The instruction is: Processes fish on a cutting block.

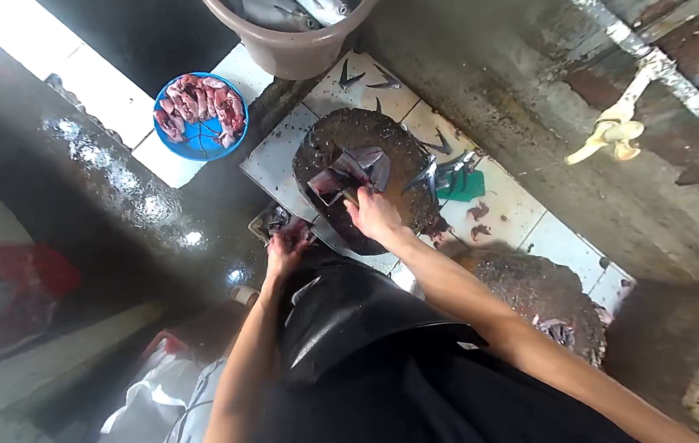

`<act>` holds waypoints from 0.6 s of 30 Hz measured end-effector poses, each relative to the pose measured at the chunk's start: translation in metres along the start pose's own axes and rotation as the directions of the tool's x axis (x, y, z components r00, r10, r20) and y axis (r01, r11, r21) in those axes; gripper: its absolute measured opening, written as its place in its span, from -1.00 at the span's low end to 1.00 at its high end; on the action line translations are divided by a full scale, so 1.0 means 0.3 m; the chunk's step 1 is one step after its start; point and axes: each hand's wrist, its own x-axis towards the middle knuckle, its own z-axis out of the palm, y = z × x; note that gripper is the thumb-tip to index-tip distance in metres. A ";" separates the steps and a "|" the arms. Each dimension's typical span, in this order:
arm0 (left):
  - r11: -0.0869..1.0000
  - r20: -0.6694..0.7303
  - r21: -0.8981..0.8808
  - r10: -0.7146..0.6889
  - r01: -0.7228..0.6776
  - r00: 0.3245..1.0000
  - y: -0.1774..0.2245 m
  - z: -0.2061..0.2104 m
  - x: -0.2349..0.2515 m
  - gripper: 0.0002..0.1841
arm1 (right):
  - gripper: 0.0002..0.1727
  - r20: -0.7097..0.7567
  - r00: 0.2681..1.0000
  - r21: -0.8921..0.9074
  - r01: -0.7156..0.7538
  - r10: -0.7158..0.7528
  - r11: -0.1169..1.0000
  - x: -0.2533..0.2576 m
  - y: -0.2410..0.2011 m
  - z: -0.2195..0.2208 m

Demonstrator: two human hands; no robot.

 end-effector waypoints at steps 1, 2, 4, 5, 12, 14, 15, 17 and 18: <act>0.997 -0.003 -0.049 -0.052 0.052 0.999 -0.024 -0.011 0.016 -0.20 | -0.38 0.040 0.999 -0.025 0.024 -0.023 0.999 -0.012 0.009 0.021; 0.989 -0.001 -0.111 -0.097 0.097 0.995 -0.027 -0.026 0.031 -0.24 | -0.37 0.079 0.995 -0.031 0.060 -0.058 0.998 -0.029 0.014 0.032; 0.936 0.029 -0.315 -0.158 0.159 0.987 -0.014 -0.060 0.044 -0.40 | -0.38 0.146 0.983 -0.015 0.114 -0.110 0.993 -0.073 0.016 0.041; 0.895 0.061 -0.411 -0.163 0.174 0.985 -0.018 -0.074 0.040 -0.43 | -0.37 0.146 0.982 0.018 0.117 -0.118 0.993 -0.107 0.028 0.051; 0.926 -0.166 -0.374 -0.118 0.048 0.979 -0.042 -0.164 0.042 -0.53 | -0.33 -0.300 0.945 0.358 -0.017 0.132 0.934 -0.260 0.223 0.035; 0.979 -0.290 -0.192 0.008 -0.067 0.957 0.049 -0.151 0.045 -0.58 | -0.34 -0.480 0.850 0.379 -0.021 0.216 0.925 -0.284 0.309 0.077; 0.983 -0.297 -0.101 0.117 -0.153 0.948 0.118 -0.138 0.055 -0.60 | -0.35 -0.491 0.825 0.391 -0.077 0.279 0.917 -0.292 0.345 0.103; 0.926 -0.233 0.108 0.377 -0.361 0.896 0.280 -0.086 0.102 -0.63 | -0.31 -0.334 0.836 0.392 -0.297 0.435 0.871 -0.293 0.400 0.140; 0.871 -0.161 0.195 0.483 -0.452 0.861 0.364 -0.048 0.138 -0.62 | -0.30 -0.210 0.839 0.369 -0.407 0.501 0.836 -0.284 0.420 0.142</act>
